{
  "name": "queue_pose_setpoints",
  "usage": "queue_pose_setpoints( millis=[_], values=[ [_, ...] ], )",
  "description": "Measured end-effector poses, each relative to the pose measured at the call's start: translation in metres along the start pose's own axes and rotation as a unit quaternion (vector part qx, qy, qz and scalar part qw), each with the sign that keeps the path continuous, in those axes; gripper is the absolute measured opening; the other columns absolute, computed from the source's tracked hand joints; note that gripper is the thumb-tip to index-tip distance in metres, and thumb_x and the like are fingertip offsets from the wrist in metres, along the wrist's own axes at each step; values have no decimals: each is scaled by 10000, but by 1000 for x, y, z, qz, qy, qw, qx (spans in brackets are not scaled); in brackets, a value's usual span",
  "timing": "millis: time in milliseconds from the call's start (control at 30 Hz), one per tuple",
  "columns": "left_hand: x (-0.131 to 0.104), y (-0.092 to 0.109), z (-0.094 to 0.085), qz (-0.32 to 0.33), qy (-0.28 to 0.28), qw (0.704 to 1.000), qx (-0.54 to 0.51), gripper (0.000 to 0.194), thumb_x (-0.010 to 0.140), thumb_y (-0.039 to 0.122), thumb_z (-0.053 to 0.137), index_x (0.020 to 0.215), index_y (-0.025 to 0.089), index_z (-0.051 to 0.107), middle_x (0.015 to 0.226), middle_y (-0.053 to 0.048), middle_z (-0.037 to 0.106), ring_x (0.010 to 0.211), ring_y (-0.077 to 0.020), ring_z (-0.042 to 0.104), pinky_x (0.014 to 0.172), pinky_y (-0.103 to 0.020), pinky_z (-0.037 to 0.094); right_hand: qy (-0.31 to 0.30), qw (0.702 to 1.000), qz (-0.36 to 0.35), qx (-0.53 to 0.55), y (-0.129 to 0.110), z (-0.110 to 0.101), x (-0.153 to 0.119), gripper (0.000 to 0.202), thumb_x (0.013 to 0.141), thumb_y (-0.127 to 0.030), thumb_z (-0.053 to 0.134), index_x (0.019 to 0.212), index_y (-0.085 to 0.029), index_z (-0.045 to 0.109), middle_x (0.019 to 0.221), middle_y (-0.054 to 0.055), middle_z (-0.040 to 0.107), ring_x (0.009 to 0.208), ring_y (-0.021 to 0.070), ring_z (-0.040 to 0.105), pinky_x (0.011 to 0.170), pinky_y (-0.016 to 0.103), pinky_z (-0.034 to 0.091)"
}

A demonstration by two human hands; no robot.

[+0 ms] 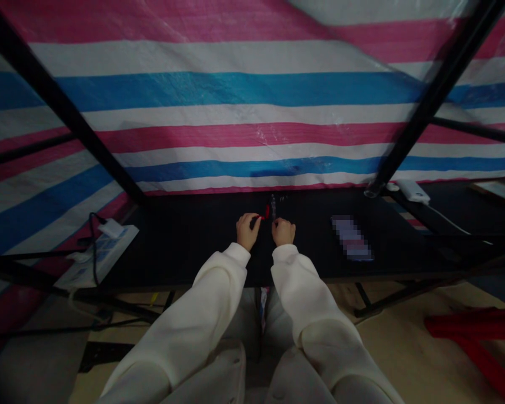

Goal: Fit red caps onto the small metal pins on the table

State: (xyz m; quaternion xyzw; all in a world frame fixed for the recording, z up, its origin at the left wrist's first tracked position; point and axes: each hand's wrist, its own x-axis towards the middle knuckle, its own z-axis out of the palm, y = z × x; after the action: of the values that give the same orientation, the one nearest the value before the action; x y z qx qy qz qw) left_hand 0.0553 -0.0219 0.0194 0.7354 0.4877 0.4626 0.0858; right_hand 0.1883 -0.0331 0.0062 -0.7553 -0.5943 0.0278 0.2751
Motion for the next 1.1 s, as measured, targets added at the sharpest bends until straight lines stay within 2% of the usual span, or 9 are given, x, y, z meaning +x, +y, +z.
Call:
queue_pose_setpoints(
  millis=[100,267,633,767,900,1100],
  values=[
    [-1,0,-3,-6,38,999,-35,200,838,300,449,944,191,578,961,-80,588,924,-188,514,828,-328,357,0,999,-40,-12,-3,1,-2,176,803,-268,479,849,-177,622,845,80,657,805,171,580,704,278,302],
    [-2,-1,-2,0,49,998,-50,203,837,316,446,919,185,577,949,-82,587,921,-185,519,835,-324,369,-2,994,-103,-23,-8,2,-4,184,819,-261,455,838,-172,616,802,73,649,806,173,571,705,282,279],
    [-2,-1,-3,-4,71,993,-97,183,817,333,475,853,184,575,850,-66,576,813,-157,527,811,-305,407,-3,991,-132,-26,-12,-1,-5,191,826,-252,442,835,-166,612,781,64,636,791,166,552,704,276,263],
    [-3,-2,-2,-13,65,993,-102,167,800,330,500,826,189,586,851,-65,573,823,-159,529,811,-310,413,2,988,-155,-22,-14,-2,-7,184,823,-244,439,831,-161,603,792,67,633,788,170,545,706,282,257],
    [-3,-3,1,4,31,994,-108,143,772,321,538,775,191,598,837,-57,586,826,-161,537,817,-320,416,16,987,-162,-11,-14,2,-7,180,816,-237,441,841,-157,601,832,71,634,808,175,538,718,285,256],
    [-3,-12,8,3,8,994,-108,133,752,297,561,800,185,614,829,-54,596,803,-153,542,788,-312,425,33,984,-172,28,-12,4,-7,201,816,-240,443,886,-158,612,861,72,638,837,179,539,740,283,263]
  ],
)
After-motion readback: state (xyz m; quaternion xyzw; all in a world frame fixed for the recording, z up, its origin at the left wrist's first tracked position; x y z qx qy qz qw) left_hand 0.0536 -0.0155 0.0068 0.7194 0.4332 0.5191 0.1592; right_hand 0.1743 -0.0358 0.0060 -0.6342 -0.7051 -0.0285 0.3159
